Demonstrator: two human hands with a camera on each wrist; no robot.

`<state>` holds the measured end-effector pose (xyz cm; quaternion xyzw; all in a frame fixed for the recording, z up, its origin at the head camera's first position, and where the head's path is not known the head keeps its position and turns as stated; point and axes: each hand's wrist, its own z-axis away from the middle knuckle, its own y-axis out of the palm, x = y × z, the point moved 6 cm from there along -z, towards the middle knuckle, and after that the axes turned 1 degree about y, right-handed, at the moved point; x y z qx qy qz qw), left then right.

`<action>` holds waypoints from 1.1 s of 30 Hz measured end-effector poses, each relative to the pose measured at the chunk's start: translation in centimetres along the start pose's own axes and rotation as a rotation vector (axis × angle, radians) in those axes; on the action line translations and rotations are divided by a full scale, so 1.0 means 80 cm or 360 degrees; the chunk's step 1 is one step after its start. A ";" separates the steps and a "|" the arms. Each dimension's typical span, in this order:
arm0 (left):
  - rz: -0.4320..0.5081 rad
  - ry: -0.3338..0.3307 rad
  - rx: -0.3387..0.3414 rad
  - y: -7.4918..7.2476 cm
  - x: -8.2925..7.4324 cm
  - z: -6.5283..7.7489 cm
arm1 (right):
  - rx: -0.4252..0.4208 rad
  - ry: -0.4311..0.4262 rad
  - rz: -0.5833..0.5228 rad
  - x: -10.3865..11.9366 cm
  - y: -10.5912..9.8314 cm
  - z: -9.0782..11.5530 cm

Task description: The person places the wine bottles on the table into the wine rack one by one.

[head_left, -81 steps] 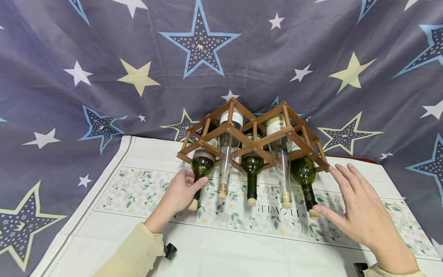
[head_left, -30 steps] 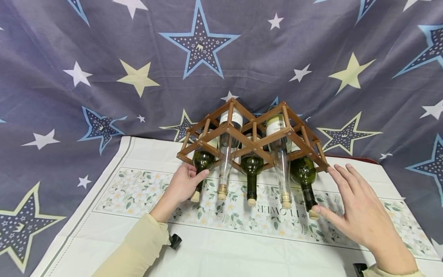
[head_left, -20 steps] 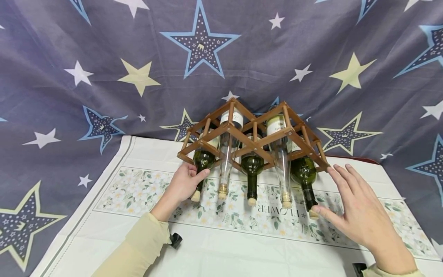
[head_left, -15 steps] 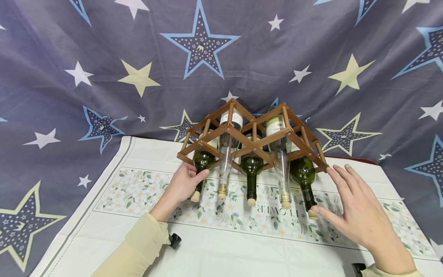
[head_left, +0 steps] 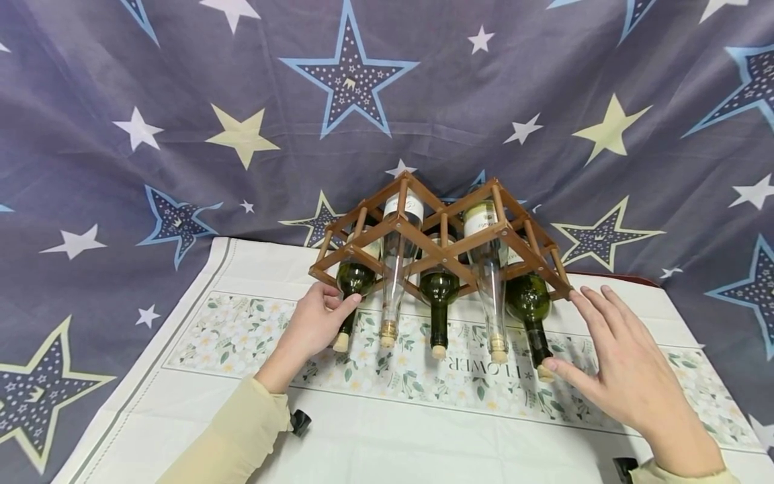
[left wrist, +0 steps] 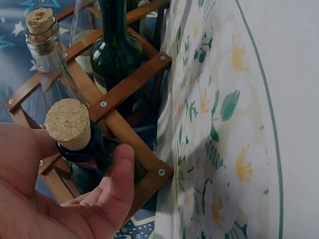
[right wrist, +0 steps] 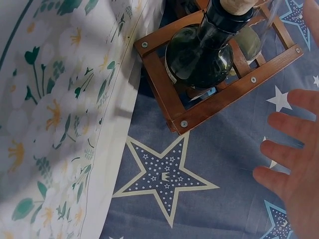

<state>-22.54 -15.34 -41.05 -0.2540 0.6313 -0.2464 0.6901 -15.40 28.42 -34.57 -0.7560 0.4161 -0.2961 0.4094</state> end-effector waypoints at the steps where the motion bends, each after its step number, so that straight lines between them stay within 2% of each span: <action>1: -0.0022 0.0009 -0.0010 -0.001 -0.001 0.001 | -0.0003 -0.0003 -0.0001 0.000 0.000 0.000; 7: -0.0133 0.0103 -0.0118 -0.008 -0.008 0.012 | -0.0015 -0.0016 -0.0003 -0.001 -0.001 0.001; 13: -0.0223 0.0219 -0.0266 -0.022 -0.017 0.023 | -0.0015 -0.0016 -0.0003 -0.002 -0.003 0.001; 19: -0.0340 0.0415 -0.0461 -0.041 -0.026 0.035 | -0.0014 -0.0012 -0.0005 -0.004 -0.004 0.002; 24: -0.0452 0.0554 -0.0528 -0.051 -0.027 0.041 | -0.0008 -0.0004 -0.0009 -0.005 -0.004 0.003; 29: -0.0542 0.0797 -0.0627 -0.062 -0.029 0.050 | -0.0008 -0.0006 -0.0002 -0.006 -0.004 0.003; 33: -0.0634 0.0943 -0.0663 -0.069 -0.031 0.057 | -0.0010 -0.0006 -0.0001 -0.006 -0.004 0.003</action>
